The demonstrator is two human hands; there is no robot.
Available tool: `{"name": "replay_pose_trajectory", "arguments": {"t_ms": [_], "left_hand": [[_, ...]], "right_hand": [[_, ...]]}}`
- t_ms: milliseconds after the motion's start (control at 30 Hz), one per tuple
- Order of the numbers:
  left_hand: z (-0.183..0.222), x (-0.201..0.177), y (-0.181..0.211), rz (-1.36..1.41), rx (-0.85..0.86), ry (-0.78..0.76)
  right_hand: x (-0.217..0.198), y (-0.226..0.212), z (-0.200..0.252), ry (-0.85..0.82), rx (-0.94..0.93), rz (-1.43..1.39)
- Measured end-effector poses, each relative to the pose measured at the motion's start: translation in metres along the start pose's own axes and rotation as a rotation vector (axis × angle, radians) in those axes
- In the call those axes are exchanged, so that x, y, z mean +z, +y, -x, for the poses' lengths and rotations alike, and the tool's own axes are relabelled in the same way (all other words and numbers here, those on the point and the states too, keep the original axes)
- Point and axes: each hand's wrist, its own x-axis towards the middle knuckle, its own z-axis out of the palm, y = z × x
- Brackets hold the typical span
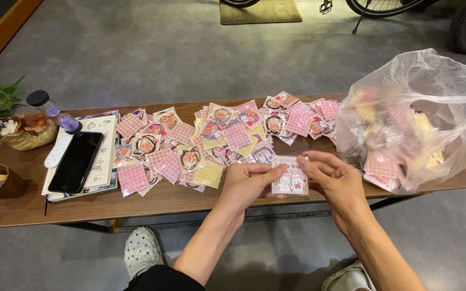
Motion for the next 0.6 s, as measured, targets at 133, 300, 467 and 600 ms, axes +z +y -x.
{"name": "replay_pose_trajectory", "arguments": {"t_ms": [133, 300, 467, 600], "left_hand": [[0.000, 0.000, -0.001, 0.015, 0.007, 0.009], [-0.004, -0.001, -0.004, 0.023, 0.027, 0.027], [0.006, 0.002, 0.009, 0.010, 0.051, 0.059], [-0.001, -0.001, 0.004, -0.002, 0.078, 0.070]], "right_hand": [[0.005, -0.014, 0.010, -0.004, -0.011, -0.025], [0.003, -0.008, 0.002, -0.025, -0.048, -0.027], [0.000, -0.009, 0.000, -0.070, -0.107, -0.060], [-0.001, -0.011, 0.000, -0.101, -0.176, -0.055]]}}
